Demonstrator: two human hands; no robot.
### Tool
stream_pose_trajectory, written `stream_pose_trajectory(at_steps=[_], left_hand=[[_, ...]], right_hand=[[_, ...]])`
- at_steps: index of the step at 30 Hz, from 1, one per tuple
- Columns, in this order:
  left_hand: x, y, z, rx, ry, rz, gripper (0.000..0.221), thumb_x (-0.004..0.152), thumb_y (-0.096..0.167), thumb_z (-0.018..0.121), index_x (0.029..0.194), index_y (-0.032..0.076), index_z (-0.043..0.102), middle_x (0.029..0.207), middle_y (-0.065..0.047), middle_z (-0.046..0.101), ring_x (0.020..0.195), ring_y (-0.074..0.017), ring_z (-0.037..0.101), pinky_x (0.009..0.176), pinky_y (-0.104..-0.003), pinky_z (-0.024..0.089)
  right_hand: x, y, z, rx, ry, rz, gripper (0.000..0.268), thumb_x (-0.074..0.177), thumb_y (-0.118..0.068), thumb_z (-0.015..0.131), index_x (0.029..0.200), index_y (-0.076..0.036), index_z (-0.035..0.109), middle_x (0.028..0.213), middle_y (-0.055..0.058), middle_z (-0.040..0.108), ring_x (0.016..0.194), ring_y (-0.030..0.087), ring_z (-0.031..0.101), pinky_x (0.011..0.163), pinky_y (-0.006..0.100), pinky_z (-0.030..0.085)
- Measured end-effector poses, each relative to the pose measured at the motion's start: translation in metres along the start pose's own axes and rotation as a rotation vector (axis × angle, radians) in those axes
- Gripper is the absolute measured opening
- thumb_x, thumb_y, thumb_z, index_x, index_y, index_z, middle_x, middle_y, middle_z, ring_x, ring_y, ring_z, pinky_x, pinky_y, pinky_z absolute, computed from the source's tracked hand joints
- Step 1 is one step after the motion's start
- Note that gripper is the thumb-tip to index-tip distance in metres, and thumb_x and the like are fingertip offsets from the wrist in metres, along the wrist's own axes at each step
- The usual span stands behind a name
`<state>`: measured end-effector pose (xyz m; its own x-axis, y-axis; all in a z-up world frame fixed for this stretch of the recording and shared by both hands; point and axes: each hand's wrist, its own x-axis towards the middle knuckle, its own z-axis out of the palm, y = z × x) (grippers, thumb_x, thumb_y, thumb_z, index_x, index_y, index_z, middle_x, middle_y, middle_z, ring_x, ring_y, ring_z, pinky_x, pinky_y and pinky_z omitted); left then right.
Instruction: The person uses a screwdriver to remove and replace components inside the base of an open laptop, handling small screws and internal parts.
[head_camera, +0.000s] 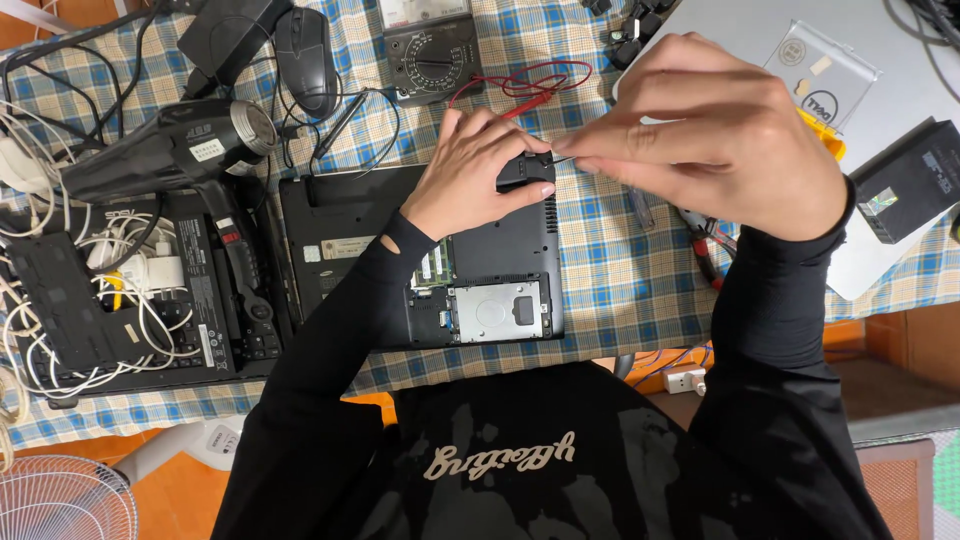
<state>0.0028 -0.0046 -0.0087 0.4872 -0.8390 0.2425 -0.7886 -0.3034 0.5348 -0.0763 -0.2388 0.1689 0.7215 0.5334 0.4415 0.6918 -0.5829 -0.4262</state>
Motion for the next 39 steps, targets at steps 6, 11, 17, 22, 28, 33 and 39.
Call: stream_pose_trajectory(at_steps=[6,11,17,22,28,33,39], left_hand=[[0.000,0.002,-0.001,0.011,-0.020,-0.009,0.054,0.094,0.061,0.074,0.128,0.019,0.072,0.114,-0.001,0.067,0.112,-0.0211,0.051,0.101,-0.041,0.031],[0.000,0.001,-0.002,-0.022,-0.050,-0.044,0.052,0.094,0.060,0.072,0.129,0.021,0.072,0.112,0.000,0.066,0.110,-0.0211,0.051,0.103,-0.042,0.031],[-0.001,-0.002,0.002,-0.033,-0.012,-0.027,0.052,0.095,0.062,0.072,0.129,0.022,0.071,0.114,0.000,0.064,0.112,-0.0222,0.051,0.104,-0.043,0.032],[-0.003,-0.006,0.006,-0.026,-0.011,-0.024,0.054,0.095,0.062,0.072,0.131,0.021,0.069,0.119,-0.003,0.062,0.112,-0.0243,0.050,0.106,-0.045,0.033],[-0.005,-0.010,0.013,-0.033,0.009,-0.016,0.049,0.095,0.063,0.072,0.125,0.024,0.071,0.119,-0.001,0.063,0.117,-0.0245,0.050,0.111,-0.047,0.030],[-0.005,-0.008,0.013,-0.028,0.029,-0.007,0.047,0.093,0.063,0.073,0.121,0.025,0.073,0.118,-0.001,0.063,0.119,-0.0237,0.051,0.113,-0.051,0.027],[-0.003,-0.002,0.005,-0.086,-0.061,-0.080,0.043,0.094,0.057,0.072,0.121,0.024,0.072,0.116,-0.001,0.064,0.121,-0.0227,0.051,0.114,-0.051,0.027]], right_hand=[[-0.003,0.004,0.003,0.042,0.035,0.039,0.029,0.079,-0.014,0.086,0.105,-0.003,0.080,0.087,0.009,0.071,0.088,0.026,0.063,0.078,0.038,0.052],[-0.009,0.006,0.001,0.046,-0.029,0.081,0.029,0.086,-0.002,0.077,0.114,0.003,0.077,0.098,0.008,0.075,0.096,0.021,0.066,0.085,0.034,0.055],[-0.006,0.016,0.006,0.055,-0.020,-0.001,0.025,0.080,-0.015,0.086,0.103,-0.005,0.081,0.088,0.006,0.074,0.086,0.023,0.063,0.078,0.036,0.052],[0.004,0.010,0.007,0.049,-0.013,0.010,0.025,0.079,-0.014,0.083,0.101,-0.003,0.079,0.091,0.010,0.075,0.086,0.026,0.063,0.078,0.039,0.051],[0.007,-0.003,0.005,0.022,-0.029,0.114,0.025,0.083,-0.004,0.081,0.106,0.004,0.078,0.090,0.010,0.075,0.088,0.025,0.068,0.080,0.037,0.054],[0.004,-0.002,0.007,0.047,-0.015,0.094,0.016,0.083,-0.006,0.084,0.097,0.001,0.078,0.087,0.010,0.072,0.081,0.024,0.064,0.074,0.036,0.051],[0.003,-0.005,0.010,-0.070,0.075,0.135,0.016,0.087,-0.007,0.086,0.100,0.000,0.081,0.079,0.010,0.066,0.078,0.024,0.060,0.071,0.036,0.046]])
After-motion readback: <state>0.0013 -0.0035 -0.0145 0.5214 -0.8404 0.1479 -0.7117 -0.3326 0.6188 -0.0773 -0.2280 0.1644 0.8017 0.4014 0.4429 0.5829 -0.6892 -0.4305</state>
